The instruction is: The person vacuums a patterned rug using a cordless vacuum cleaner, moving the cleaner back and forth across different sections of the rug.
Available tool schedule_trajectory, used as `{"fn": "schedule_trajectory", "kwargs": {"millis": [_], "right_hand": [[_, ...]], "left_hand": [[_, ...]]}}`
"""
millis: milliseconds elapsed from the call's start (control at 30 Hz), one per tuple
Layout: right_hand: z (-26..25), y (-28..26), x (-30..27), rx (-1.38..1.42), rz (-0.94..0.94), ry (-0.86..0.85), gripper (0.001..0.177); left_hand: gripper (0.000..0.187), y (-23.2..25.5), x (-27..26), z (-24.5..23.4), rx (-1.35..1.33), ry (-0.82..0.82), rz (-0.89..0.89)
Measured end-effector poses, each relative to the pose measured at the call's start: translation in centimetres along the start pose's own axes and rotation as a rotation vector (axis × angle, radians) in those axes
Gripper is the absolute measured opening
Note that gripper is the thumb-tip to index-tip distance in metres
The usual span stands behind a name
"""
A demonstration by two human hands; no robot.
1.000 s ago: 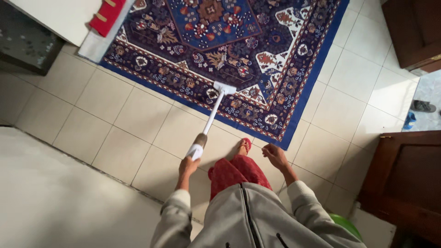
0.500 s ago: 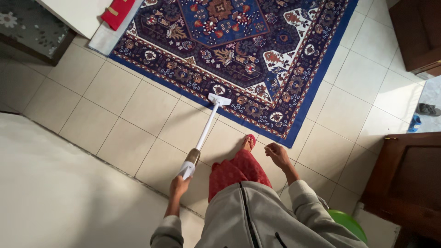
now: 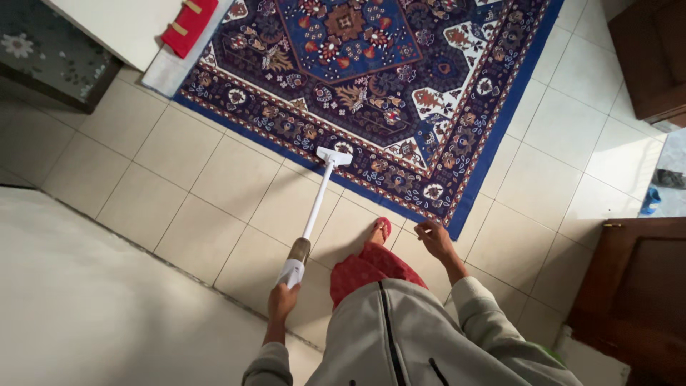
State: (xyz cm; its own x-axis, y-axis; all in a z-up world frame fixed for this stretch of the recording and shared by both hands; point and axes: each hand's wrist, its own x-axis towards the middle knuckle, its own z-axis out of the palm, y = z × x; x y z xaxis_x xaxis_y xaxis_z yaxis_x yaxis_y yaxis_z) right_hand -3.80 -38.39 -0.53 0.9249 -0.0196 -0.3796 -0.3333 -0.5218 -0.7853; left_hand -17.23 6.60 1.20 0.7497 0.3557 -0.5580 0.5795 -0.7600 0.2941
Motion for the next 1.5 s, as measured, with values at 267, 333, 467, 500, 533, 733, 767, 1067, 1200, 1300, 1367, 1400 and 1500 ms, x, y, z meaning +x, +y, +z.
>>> {"fn": "schedule_trajectory", "kwargs": {"millis": [267,333,467,500,533,733,767,1067,1200,1300,1367,1400,1500], "right_hand": [[-2.7,-2.0,5.2,-0.032,-0.037,0.009,0.029],[-3.4,-2.1,6.1,-0.032,-0.042,0.017,0.028],[-4.9,-1.7,6.9,0.0,0.055,0.063,0.029],[-5.2,-1.7,7.1,0.016,0.058,0.071,0.03],[-5.6,-1.5,7.3,0.023,0.065,0.077,0.03],[-8.0,-0.5,7.0,0.05,0.091,0.126,0.03],[-8.2,-0.4,6.9,0.055,0.073,0.146,0.029],[-8.1,-1.5,4.9,0.191,0.125,0.248,0.028],[-5.5,-2.7,3.9,0.146,0.124,0.278,0.028],[-3.2,-3.9,3.5,0.155,0.176,0.276,0.027],[-1.6,-4.5,2.9,0.109,0.167,0.254,0.029],[-1.0,-4.8,2.7,0.084,0.159,0.242,0.029],[1.0,-5.6,2.5,0.127,0.154,0.224,0.028]], "left_hand": [[0.059,4.2,4.8,-2.0,-0.012,-0.005,-0.003],[0.06,5.2,6.2,-2.4,0.004,-0.007,-0.007],[0.063,7.7,9.4,-3.1,0.066,-0.037,-0.003],[0.063,8.3,10.1,-3.1,0.073,-0.047,-0.01],[0.063,9.0,10.9,-3.2,0.079,-0.032,0.007],[0.065,13.4,15.2,-3.2,0.024,-0.045,0.027],[0.065,14.0,15.9,-3.2,0.002,-0.064,0.022],[0.066,17.8,21.0,-4.7,0.035,-0.054,0.093],[0.066,17.1,21.4,-6.0,0.056,-0.067,0.101],[0.066,15.6,20.9,-7.0,0.044,-0.086,0.08],[0.065,14.1,20.1,-7.6,0.035,-0.096,0.09],[0.065,13.4,19.8,-7.8,0.028,-0.099,0.094],[0.063,10.7,18.5,-7.9,0.015,-0.106,0.087]]}}
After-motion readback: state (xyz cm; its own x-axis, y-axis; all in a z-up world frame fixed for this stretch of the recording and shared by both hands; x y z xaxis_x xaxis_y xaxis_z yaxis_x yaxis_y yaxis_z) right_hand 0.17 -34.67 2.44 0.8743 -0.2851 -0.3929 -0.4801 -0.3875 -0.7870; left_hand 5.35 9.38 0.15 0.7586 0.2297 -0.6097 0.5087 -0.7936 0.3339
